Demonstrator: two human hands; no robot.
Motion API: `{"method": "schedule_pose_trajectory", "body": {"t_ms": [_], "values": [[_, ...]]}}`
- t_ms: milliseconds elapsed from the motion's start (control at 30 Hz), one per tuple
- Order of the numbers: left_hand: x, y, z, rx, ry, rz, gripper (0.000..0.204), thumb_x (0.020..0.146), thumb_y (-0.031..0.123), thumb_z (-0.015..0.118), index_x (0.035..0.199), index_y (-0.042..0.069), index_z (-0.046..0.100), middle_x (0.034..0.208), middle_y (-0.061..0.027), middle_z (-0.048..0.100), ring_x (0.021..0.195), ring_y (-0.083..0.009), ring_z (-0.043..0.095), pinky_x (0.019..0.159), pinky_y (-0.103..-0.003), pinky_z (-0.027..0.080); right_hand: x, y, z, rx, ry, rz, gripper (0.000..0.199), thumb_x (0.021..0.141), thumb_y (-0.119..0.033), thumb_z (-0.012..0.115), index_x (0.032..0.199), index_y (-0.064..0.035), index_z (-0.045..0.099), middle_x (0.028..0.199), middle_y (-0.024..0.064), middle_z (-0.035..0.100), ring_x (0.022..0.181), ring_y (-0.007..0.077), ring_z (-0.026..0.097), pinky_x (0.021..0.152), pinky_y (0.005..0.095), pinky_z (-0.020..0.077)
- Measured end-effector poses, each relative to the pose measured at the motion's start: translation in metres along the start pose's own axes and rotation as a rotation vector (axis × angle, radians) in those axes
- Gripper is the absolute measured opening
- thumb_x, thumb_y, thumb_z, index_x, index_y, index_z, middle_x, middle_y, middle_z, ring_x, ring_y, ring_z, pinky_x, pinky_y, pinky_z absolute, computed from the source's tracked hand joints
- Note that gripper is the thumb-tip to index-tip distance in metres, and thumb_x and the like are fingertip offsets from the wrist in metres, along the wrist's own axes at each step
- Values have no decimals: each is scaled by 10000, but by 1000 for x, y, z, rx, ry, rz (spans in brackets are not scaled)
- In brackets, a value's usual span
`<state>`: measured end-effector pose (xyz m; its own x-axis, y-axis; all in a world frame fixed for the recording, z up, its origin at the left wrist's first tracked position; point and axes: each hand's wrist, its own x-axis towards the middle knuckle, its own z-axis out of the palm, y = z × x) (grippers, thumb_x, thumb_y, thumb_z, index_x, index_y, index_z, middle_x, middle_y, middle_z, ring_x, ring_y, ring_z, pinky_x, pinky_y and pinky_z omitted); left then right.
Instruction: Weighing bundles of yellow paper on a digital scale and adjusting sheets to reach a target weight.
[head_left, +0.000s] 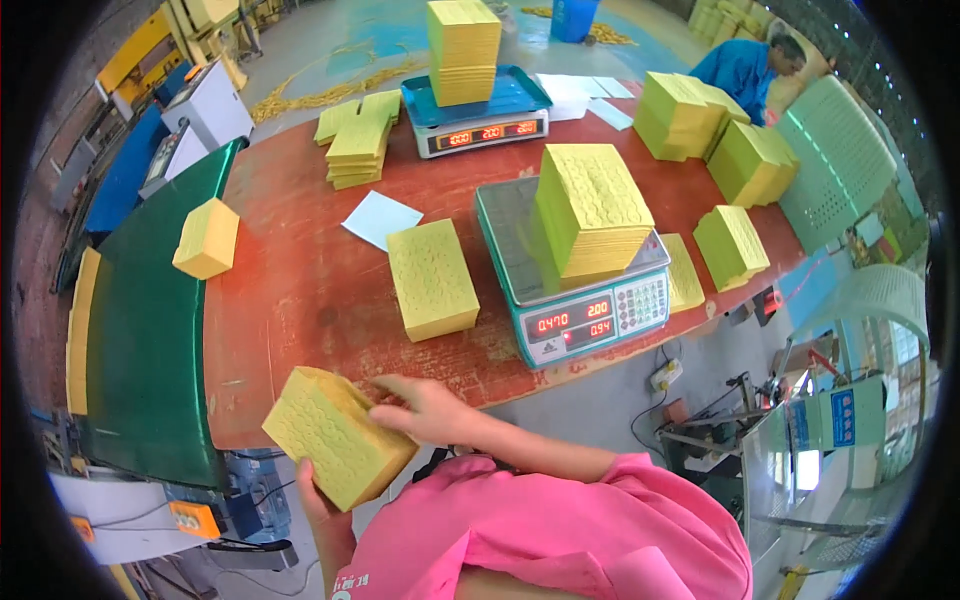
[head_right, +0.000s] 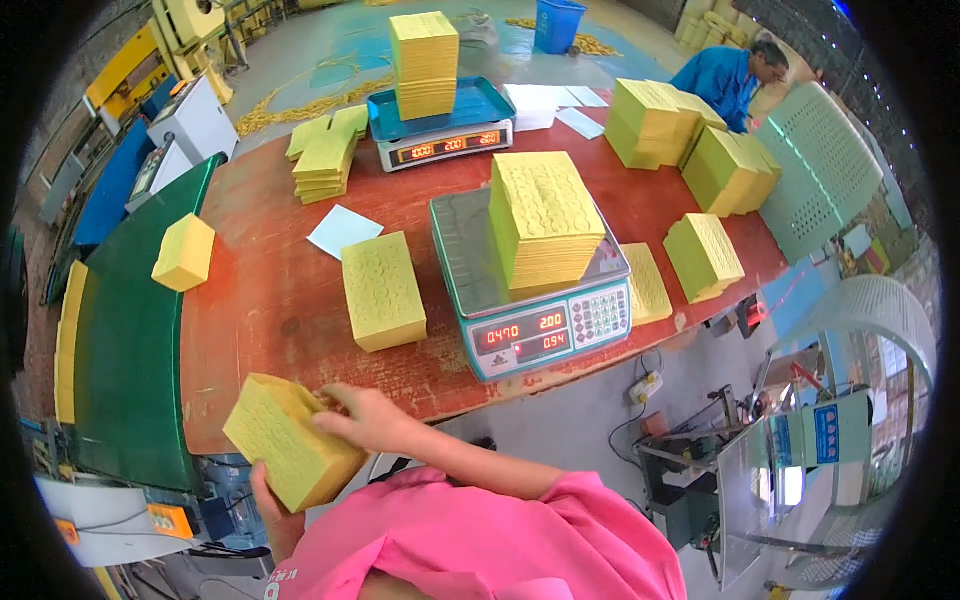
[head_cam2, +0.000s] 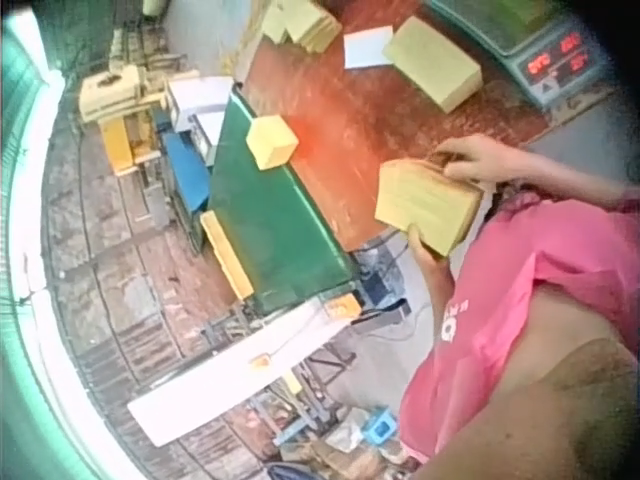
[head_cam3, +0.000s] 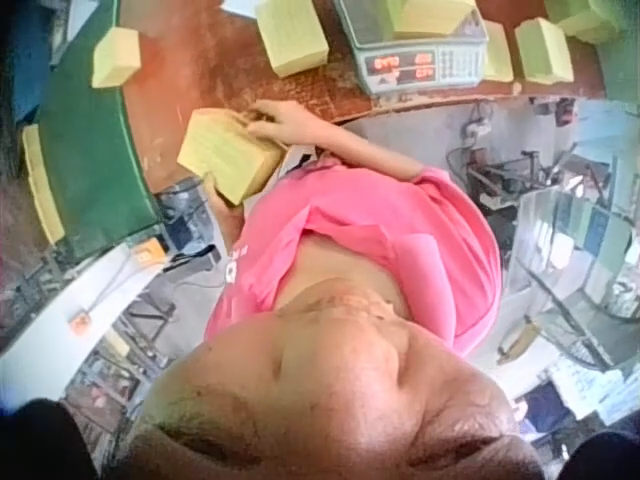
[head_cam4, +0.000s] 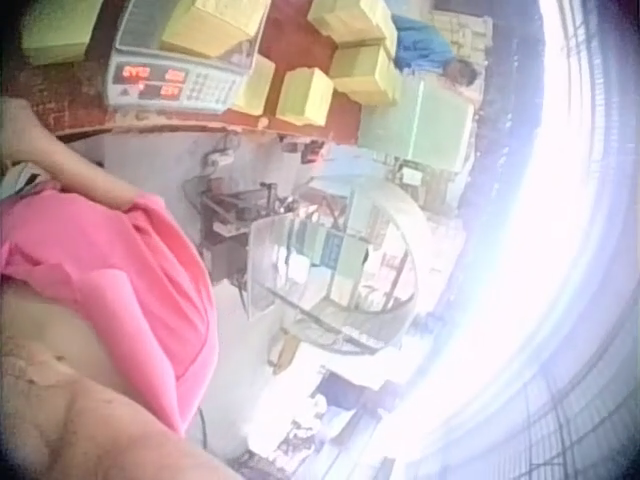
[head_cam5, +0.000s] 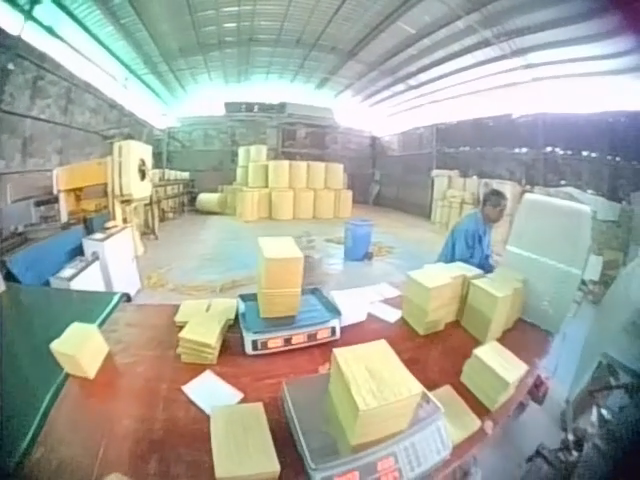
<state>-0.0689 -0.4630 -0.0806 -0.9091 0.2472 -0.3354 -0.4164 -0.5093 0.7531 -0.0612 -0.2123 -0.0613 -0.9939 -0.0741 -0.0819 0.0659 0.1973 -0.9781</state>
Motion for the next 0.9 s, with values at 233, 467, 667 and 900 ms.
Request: {"method": "schedule_pose_trajectory", "body": {"t_ms": [233, 467, 667, 900], "values": [[48, 33, 149, -11, -486, 7, 481, 986, 344, 479, 1356, 37, 496, 1351, -109, 555, 1175, -244, 585, 953, -383, 508, -50, -26, -119, 464, 314, -7, 625, 959, -456, 581, 1327, 47, 526, 1205, 151, 627, 1073, 215, 600, 938, 345, 469], [98, 9, 401, 278, -688, -90, 612, 893, 428, 635, 1359, 61, 486, 1298, -89, 573, 1143, -217, 576, 941, -392, 476, -68, -73, -307, 544, 622, -188, 489, 958, -397, 577, 1240, 3, 597, 1042, 55, 646, 910, 103, 584, 766, 282, 473], [158, -35, 462, 485, -704, -172, 651, 848, 554, 622, 1340, 139, 522, 1304, -43, 566, 1205, -199, 514, 985, -469, 406, -55, -44, -382, 407, 604, 2, 403, 979, -365, 543, 1148, -15, 647, 896, 20, 657, 756, 105, 589, 684, 275, 474], [165, -55, 468, 519, -645, -152, 662, 850, 581, 610, 1368, 180, 509, 1334, -20, 557, 1237, -185, 490, 999, -452, 395, -48, -19, -406, 438, 531, 5, 391, 981, -353, 539, 1134, -13, 659, 912, 43, 666, 770, 134, 604, 703, 305, 479]]}}
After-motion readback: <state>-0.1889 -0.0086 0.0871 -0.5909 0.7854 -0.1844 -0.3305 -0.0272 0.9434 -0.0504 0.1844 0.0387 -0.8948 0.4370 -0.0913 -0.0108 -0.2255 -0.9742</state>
